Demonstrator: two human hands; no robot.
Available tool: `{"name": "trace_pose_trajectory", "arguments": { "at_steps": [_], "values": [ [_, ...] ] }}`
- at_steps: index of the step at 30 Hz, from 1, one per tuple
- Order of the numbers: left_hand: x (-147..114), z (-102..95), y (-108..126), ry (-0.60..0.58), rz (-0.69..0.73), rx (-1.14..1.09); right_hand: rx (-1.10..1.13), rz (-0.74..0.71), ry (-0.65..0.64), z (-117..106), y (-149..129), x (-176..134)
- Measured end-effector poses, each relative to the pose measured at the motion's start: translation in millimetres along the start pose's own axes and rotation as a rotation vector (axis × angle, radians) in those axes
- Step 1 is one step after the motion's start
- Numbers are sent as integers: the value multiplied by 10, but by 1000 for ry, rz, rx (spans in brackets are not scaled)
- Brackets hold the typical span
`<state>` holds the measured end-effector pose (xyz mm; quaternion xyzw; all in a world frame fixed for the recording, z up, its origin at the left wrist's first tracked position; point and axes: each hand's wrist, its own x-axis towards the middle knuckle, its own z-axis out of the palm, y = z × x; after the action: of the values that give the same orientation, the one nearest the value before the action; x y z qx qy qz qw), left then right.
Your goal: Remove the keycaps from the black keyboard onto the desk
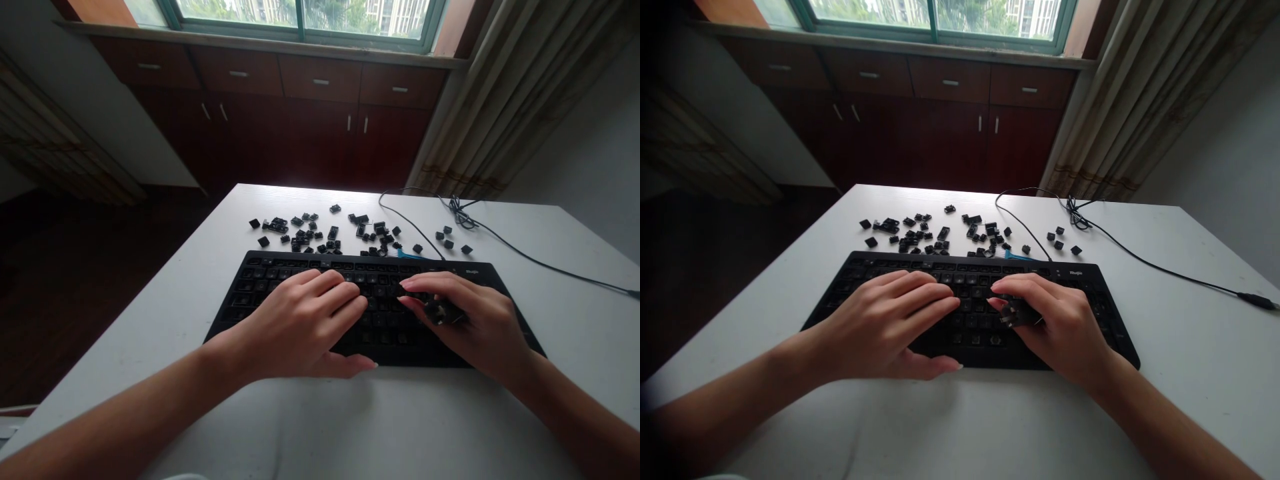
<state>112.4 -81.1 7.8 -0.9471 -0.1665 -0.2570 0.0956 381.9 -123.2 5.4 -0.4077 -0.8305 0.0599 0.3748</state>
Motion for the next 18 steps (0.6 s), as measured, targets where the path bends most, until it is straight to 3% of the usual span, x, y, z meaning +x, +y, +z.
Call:
{"name": "trace_pose_trajectory", "arguments": {
  "at_steps": [18],
  "values": [
    [-4, 10, 7, -15, -5, -15, 76, -116, -137, 88, -39, -7]
  ]
}}
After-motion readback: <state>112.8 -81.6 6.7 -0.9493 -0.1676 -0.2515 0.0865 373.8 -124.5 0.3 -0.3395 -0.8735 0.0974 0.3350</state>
